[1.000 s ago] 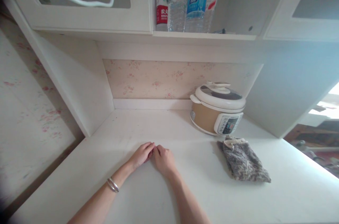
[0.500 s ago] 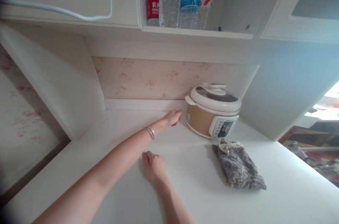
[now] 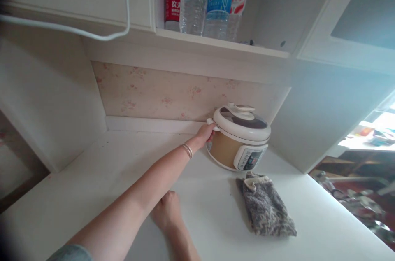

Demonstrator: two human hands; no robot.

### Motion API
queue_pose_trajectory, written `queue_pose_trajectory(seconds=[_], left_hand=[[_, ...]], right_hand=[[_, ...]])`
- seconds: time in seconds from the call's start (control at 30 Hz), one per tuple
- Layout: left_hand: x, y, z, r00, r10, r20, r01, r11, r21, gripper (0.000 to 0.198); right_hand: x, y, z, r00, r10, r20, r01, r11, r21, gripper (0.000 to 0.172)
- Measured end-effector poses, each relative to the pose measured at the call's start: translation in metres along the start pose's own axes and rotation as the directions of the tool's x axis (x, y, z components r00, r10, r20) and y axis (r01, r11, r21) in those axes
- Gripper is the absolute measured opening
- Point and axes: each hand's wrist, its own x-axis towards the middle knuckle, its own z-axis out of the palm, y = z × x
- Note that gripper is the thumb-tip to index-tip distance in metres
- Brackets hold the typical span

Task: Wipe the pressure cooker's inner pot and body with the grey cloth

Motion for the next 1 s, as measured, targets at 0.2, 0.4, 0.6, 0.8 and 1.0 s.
queue_pose_trajectory(seconds=[0.2,0.4,0.6,0.8,1.0], left_hand=[[-0.010,-0.006,-0.019,0.999,0.042,-0.015,-0.042,0.999,-0.026,0.028],[-0.020,-0.005,-0.074,0.989,0.075,-0.131,-0.077,0.997,-0.011,0.031],[-0.037,0.000,-0.152,0.969,0.060,-0.239,-0.056,0.998,0.020,0.030],[-0.069,0.006,-0.228,0.925,0.064,-0.376,-0.041,0.997,0.069,0.029],[-0.110,0.009,-0.294,0.853,0.088,-0.515,-0.033,0.993,0.116,0.031]], right_hand=[[-0.003,0.003,-0.003,0.992,0.039,-0.119,-0.027,0.994,0.105,0.028],[-0.004,0.006,-0.002,0.988,0.074,-0.133,-0.058,0.991,0.120,0.040],[-0.005,0.004,-0.001,0.991,0.059,-0.122,-0.045,0.992,0.120,0.040],[-0.009,0.002,-0.002,0.988,0.020,-0.156,-0.008,0.997,0.077,0.040],[-0.011,0.000,-0.002,0.988,-0.022,-0.153,0.027,0.999,0.029,0.042]])
